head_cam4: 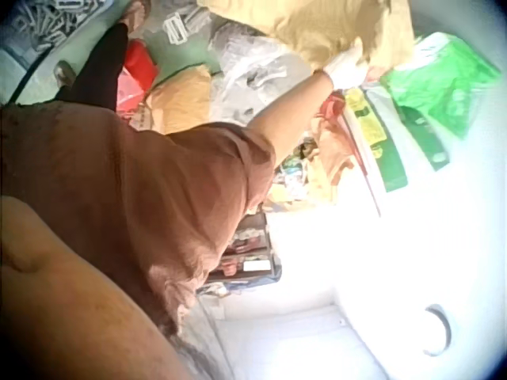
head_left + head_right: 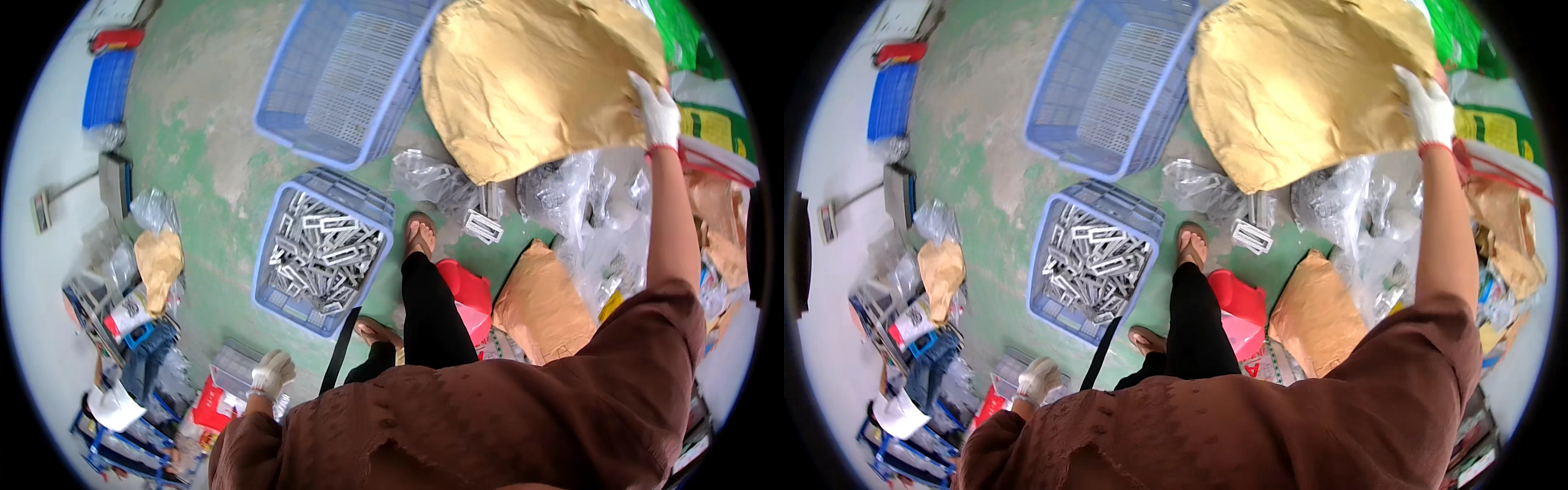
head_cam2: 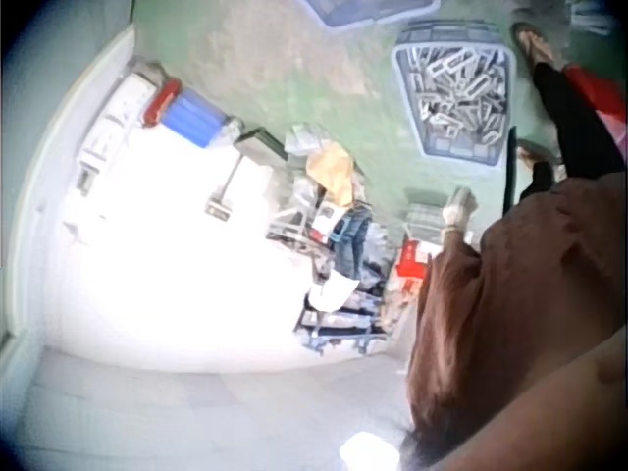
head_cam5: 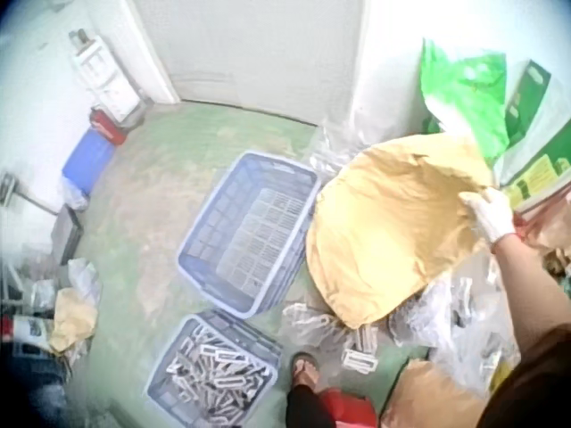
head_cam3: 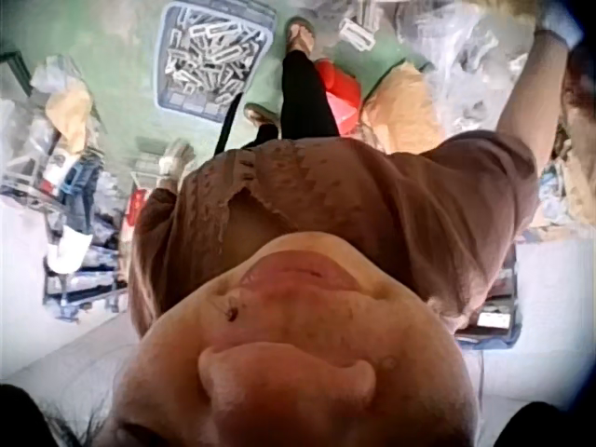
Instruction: The person sits on the floor and sorts small metal parts, transferring them from a large sack into a blue plastic crate. They also handle plastic bags and inspect individual metal pieces before placing them into the crate.
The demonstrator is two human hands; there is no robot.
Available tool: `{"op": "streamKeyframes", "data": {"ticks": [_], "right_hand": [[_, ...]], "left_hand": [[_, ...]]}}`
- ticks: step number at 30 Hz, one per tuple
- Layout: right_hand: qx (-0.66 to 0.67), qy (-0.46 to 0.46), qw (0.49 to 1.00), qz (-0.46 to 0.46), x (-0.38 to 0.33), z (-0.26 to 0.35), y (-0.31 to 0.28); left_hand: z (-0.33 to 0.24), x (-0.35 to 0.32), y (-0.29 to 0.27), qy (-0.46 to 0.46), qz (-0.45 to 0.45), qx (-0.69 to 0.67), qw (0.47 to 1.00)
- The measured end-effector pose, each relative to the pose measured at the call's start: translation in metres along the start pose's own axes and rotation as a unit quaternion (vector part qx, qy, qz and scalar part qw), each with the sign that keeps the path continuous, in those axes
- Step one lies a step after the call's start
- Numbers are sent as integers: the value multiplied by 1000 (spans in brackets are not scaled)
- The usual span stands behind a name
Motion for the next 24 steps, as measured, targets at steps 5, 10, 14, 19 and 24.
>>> {"op": "streamKeyframes", "data": {"ticks": [5, 10, 14, 19, 24], "right_hand": [[69, -161, 984, 16, -81, 136, -84], [60, -387, 915, 96, -135, 256, -150], [-48, -457, 876, 148, -243, 370, -137], [-118, -644, 732, 191, -430, 512, -82], [-176, -766, 613, 84, -632, 601, -19]], "left_hand": [[38, 42, -19, 2, 203, -270, 941], [3, -53, -23, 214, 72, -131, 965], [49, -45, -78, 238, 133, -81, 959], [94, -76, -176, 323, 3, -159, 933], [129, -132, -288, 361, -75, -228, 901]]}}
Point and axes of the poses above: each hand's wrist, its own x-axis towards the middle knuckle, its own y-axis out of the palm, z = x × y, the point moved 7 cm from there along x, towards the middle knuckle, and after that the axes turned 5 degrees about -x, right-handed, at the moved point
